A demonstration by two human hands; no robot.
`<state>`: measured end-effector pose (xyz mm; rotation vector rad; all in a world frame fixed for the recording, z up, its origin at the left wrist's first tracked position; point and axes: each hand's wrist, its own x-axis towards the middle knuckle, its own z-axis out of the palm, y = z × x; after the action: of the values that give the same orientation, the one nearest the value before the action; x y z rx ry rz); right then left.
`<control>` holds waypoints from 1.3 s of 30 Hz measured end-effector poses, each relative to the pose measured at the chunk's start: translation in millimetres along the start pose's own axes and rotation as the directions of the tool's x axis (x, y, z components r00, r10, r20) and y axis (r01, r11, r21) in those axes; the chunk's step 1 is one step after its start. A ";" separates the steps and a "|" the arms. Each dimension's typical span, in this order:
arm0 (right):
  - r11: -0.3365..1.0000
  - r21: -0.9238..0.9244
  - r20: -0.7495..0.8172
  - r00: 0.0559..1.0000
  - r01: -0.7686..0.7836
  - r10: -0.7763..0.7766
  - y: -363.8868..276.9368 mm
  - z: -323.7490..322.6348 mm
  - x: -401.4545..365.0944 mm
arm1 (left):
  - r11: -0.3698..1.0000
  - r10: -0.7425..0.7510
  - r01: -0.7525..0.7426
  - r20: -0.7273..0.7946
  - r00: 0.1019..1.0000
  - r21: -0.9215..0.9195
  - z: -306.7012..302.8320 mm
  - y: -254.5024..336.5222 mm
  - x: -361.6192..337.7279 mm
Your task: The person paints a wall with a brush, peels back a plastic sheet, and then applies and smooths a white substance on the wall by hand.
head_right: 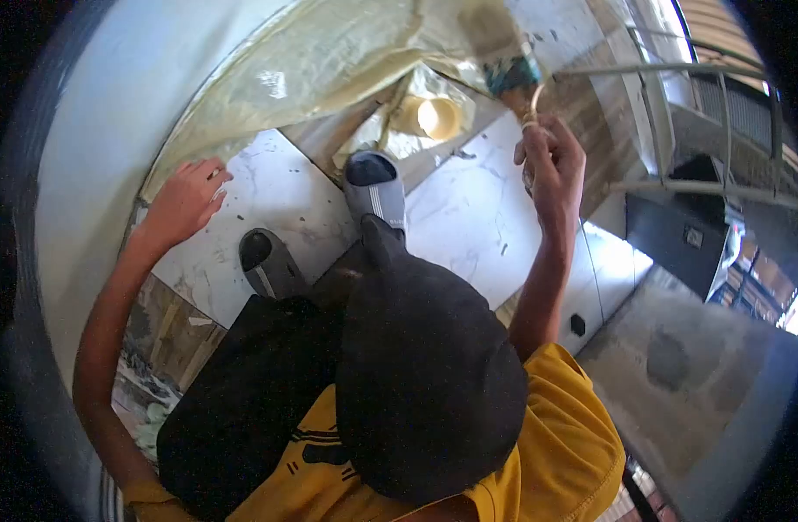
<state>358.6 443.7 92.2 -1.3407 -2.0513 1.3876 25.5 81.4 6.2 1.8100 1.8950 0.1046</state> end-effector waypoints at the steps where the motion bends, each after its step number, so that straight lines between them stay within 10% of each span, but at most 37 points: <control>1: 0.977 -0.207 0.048 0.998 -0.040 0.051 10.2 -11.1 -6.3 | 1.000 0.025 -0.025 0.009 1.000 -0.005 -2.7 1.9 16.8; 6: 0.752 -0.659 0.078 0.995 0.006 0.060 47.9 -3.4 -19.8 | 0.945 0.313 -0.317 -0.050 0.948 -0.079 9.3 32.9 107.0; 21: 0.673 -0.725 0.198 0.980 0.150 -0.006 93.4 20.9 -3.1 | 0.969 0.108 -0.109 -0.020 0.994 -0.221 -7.9 17.2 145.1; 30: 0.963 -0.042 0.166 0.948 -0.268 0.271 192.9 -25.4 -13.3 | 0.946 -0.208 0.229 0.112 0.972 -0.229 -3.4 -13.0 58.9; 35: 0.648 0.557 0.373 0.854 -0.519 0.363 267.8 -22.9 -16.5 | 0.916 -0.244 0.287 0.176 0.954 -0.280 15.3 -8.2 31.5; 39: 0.531 0.681 0.402 0.864 -0.503 0.303 295.8 -4.7 -14.3 | 0.917 -0.234 0.284 0.199 0.952 -0.280 28.3 -7.0 30.4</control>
<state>522.2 459.8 -154.1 -1.2934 -0.9427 2.3658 31.4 101.4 -30.5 1.3097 1.8672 0.1445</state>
